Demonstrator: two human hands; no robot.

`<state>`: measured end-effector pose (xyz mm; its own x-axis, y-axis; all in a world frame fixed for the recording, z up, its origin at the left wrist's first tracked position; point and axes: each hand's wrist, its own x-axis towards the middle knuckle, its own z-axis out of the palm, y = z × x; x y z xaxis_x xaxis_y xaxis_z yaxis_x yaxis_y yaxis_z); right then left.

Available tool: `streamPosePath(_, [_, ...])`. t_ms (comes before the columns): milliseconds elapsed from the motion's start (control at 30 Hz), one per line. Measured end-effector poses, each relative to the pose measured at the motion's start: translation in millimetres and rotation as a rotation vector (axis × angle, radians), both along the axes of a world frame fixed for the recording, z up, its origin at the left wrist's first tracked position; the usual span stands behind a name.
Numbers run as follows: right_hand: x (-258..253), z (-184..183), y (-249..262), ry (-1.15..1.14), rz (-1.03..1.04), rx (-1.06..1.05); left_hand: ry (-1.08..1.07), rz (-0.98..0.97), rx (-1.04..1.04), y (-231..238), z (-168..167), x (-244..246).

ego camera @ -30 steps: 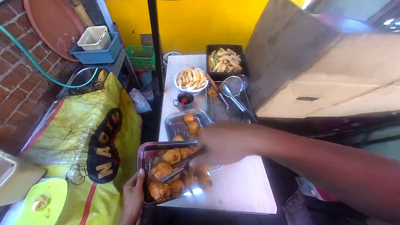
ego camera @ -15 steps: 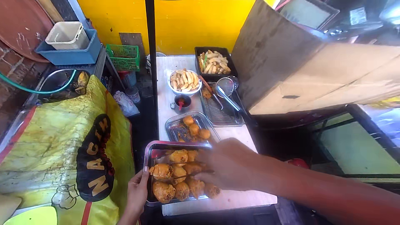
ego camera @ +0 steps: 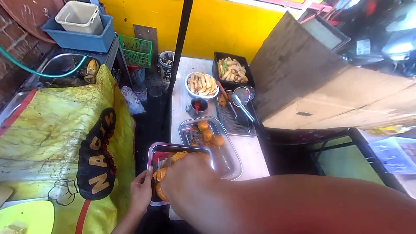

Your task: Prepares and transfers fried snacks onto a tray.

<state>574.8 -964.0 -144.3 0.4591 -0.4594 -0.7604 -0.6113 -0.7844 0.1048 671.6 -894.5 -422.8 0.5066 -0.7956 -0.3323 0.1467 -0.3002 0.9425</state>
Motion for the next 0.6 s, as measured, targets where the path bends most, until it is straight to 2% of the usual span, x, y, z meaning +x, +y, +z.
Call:
streamPosePath(100, [-2.8, -4.4, -7.6, -0.059, 0.091, -0.003, 0.01, -0.005, 0.007, 2.3, -7.1, 5.5])
streamPosePath(200, [-43.8, -23.5, -35.6, -0.263, 0.108, -0.079, 0.008, -0.004, -0.001, 4.4, -7.5, 15.7])
streamPosePath(300, [-102.6, -76.8, -62.1, -0.467, 0.144, -0.165, 0.012, -0.002, -0.01, 10.2, -6.5, 25.2])
streamPosePath(433, [-140.0, -136.5, -69.5, -0.703, -0.001, -0.072, 0.061, -0.006, -0.063, 10.3, -9.2, 33.8])
streamPosePath(500, [-138.1, -135.7, -65.5, -0.724, 0.004, -0.107, 0.067, 0.002, -0.075, 7.8, -8.4, 35.2])
streamPosePath(600, [-121.3, -102.0, -48.3, -0.64, 0.121, -0.243, 0.009, 0.009, -0.075, 2.5, -6.3, 34.7])
